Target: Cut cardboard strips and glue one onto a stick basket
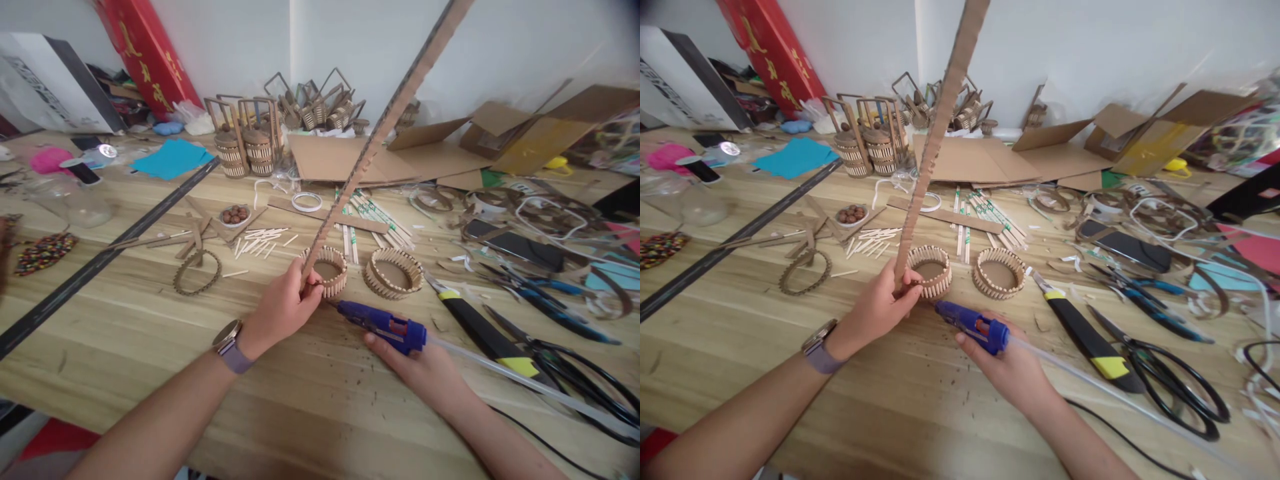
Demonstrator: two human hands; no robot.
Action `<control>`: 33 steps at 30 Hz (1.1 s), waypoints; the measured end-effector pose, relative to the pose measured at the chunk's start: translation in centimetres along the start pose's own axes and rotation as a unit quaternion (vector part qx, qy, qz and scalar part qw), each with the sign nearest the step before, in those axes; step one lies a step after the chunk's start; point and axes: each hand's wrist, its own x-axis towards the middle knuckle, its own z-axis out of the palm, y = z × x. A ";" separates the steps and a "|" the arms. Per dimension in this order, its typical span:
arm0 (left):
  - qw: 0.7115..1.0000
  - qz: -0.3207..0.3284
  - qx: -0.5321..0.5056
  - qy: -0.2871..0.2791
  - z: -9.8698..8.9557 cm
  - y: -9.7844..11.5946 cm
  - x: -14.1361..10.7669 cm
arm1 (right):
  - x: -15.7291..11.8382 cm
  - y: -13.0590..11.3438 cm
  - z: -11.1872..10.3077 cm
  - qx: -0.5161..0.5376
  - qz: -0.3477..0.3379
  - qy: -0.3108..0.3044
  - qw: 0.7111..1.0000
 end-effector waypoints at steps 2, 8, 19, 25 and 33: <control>1.000 -0.001 -0.001 0.001 0.0 0.0 0.0 | 0.1 -0.1 0.0 0.005 -0.002 0.001 1.000; 1.000 -0.005 0.006 -0.001 0.0 -0.1 0.0 | 0.1 0.1 0.3 -0.010 0.001 0.009 1.000; 1.000 0.001 0.013 -0.001 -0.1 0.1 0.0 | 0.2 0.4 0.5 -0.003 -0.013 0.010 1.000; 1.000 0.006 0.008 0.002 -0.1 0.0 0.0 | 0.2 0.5 0.5 -0.014 -0.021 0.017 1.000; 1.000 -0.002 0.007 0.003 -0.1 0.1 0.0 | 0.2 -0.1 0.4 -0.013 -0.025 0.014 1.000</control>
